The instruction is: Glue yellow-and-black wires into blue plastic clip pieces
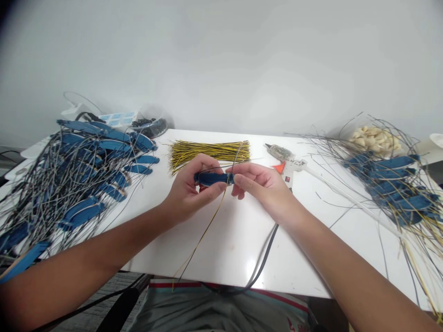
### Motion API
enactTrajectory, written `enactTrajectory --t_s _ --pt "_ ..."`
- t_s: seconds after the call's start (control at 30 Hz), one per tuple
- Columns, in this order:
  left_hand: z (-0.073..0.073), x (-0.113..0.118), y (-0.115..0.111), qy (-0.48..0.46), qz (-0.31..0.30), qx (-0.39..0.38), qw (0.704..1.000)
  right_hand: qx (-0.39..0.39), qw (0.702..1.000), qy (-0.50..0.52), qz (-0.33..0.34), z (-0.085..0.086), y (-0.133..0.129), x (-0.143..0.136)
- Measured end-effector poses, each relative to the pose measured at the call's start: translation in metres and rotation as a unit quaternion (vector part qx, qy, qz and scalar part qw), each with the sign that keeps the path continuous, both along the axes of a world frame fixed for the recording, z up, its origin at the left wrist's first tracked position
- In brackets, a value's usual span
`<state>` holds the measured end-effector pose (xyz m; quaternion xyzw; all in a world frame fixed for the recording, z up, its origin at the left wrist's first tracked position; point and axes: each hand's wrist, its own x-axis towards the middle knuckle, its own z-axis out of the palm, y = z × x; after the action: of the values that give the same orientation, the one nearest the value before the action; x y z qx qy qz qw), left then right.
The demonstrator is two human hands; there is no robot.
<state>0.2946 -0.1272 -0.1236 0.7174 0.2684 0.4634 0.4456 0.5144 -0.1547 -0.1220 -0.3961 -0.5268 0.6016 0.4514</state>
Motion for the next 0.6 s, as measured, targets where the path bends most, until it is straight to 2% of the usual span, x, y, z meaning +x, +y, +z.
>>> enactTrajectory --t_s 0.6 --pt "-0.0016 -0.0004 0.0009 0.009 -0.011 0.001 1.0 -0.006 1.0 0.0 -0.005 -0.0031 0.0018 0.0027"
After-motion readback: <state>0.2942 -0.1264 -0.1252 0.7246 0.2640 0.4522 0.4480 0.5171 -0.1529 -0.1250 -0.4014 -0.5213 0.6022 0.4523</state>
